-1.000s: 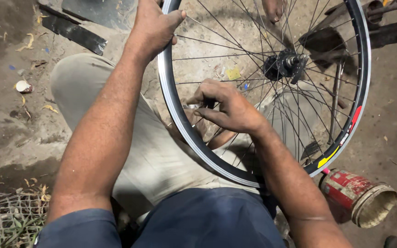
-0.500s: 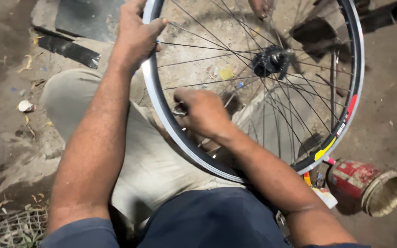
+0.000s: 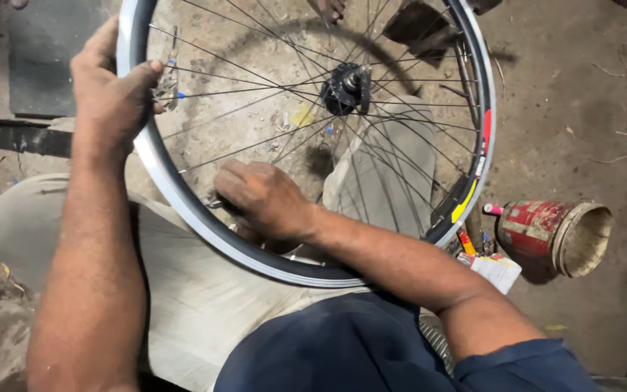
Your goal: The person is sitting on the ground and using a spoke wrench to tighten the spokes of a bicycle wheel. They rotate the wheel and adjust multiple spokes in sequence.
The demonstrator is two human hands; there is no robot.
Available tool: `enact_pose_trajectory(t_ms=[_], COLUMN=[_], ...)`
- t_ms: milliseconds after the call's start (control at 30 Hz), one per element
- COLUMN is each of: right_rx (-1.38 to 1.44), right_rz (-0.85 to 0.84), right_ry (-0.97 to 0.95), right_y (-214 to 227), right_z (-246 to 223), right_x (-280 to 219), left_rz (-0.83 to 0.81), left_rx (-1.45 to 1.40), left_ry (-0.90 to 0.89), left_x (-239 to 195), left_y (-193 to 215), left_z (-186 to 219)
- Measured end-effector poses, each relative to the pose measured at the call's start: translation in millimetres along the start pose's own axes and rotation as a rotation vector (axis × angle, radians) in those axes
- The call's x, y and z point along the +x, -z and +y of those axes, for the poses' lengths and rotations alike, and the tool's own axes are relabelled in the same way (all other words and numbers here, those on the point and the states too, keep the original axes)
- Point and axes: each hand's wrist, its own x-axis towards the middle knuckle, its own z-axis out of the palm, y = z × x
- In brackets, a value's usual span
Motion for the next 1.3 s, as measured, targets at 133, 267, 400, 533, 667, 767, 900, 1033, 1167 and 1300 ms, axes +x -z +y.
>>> enact_pose_trajectory(t_ms=[133,267,400,533,667,767,900,1033,1167,1300], right_rx=[-0.111,-0.071,0.074,-0.074,-0.289,-0.386,-0.291,-0.386,-0.249,-0.205], right_rz=[0.180,0.185,-0.014,-0.204,-0.213,-0.157,-0.171,-0.215,-0.264,-0.258], right_ry=[-0.005,-0.052,-0.021,-0.045,0.111,0.172,0.157,0.143,0.172,0.161], right_y=[-13.3,-14.6,9.5,34.8,34.3,20.8,32.2,74.1,84.8,60.3], right_z=[-1.2,6.3,21.3,30.3,17.9,6.9,0.4,-0.6,-2.3,12.1], right_x=[13.0,31.9,33.2,35.9,35.3,35.1,54.6,59.7,48.9,28.2], left_rz=[-0.093,-0.062,-0.054,-0.002,0.000,0.015,0.003,0.013,0.004,-0.004], left_rx=[-0.221,-0.102,0.034,0.249,-0.027,-0.015,-0.054,-0.036,-0.069,-0.073], left_ry=[0.032,0.024,-0.030,-0.284,0.007,0.014,0.032,0.033,0.034,0.024], left_x=[-11.0,-9.5,0.1,14.8,16.7,12.9,13.3,19.5,18.7,17.2], left_y=[0.9,-3.6,3.7,0.7,-3.0,-5.8,-0.9,4.0,9.2,3.7], left_z=[12.6,-4.1,-31.3,-58.9,-73.2,-76.0,-69.3,-75.6,-78.1,-73.9])
